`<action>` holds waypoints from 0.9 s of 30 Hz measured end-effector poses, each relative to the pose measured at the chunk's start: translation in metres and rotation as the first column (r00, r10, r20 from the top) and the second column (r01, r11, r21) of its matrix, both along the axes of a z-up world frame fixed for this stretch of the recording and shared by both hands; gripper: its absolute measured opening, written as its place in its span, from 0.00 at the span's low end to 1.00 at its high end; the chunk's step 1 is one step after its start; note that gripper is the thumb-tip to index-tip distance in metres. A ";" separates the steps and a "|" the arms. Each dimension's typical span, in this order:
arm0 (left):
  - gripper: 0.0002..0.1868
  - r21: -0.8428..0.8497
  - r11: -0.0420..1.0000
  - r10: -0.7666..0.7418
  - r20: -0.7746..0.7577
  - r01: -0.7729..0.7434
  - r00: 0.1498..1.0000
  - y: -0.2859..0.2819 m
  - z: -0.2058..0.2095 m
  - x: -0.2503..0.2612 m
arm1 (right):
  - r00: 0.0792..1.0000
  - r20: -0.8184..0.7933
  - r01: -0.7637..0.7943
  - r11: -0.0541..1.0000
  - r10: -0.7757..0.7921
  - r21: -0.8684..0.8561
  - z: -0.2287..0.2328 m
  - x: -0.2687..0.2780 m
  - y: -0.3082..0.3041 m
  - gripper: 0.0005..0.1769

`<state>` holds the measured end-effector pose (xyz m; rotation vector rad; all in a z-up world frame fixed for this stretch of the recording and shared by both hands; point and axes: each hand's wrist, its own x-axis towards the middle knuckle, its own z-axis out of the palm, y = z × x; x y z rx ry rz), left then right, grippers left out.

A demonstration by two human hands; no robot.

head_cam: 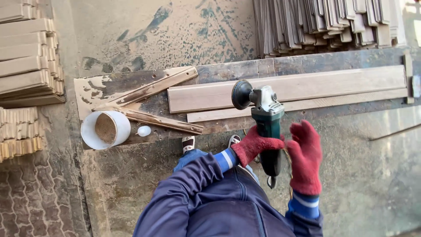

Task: Sanding a wooden plank using an angle grinder with a sanding disc attachment on a workbench.

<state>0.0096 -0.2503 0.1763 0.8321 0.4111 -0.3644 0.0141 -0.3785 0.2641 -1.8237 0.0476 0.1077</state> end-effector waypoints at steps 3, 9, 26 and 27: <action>0.32 0.037 0.996 -0.087 0.035 0.086 0.996 0.015 0.008 -0.009 | 0.992 -0.037 -0.124 0.977 0.120 -0.174 0.000 0.005 0.046 0.44; 0.34 0.108 0.976 -0.198 0.109 0.187 0.974 0.011 0.014 -0.005 | 0.999 -0.027 -0.044 0.998 0.043 -0.040 -0.010 0.002 0.040 0.52; 0.42 0.296 0.920 -0.317 0.184 0.255 0.930 -0.079 0.005 0.024 | 0.949 0.287 -0.035 0.948 0.130 -0.317 -0.023 0.039 -0.074 0.30; 0.43 0.180 0.957 -0.262 0.202 0.227 0.944 -0.081 0.002 0.024 | 0.967 0.215 -0.092 0.975 0.136 -0.203 -0.019 0.038 -0.073 0.31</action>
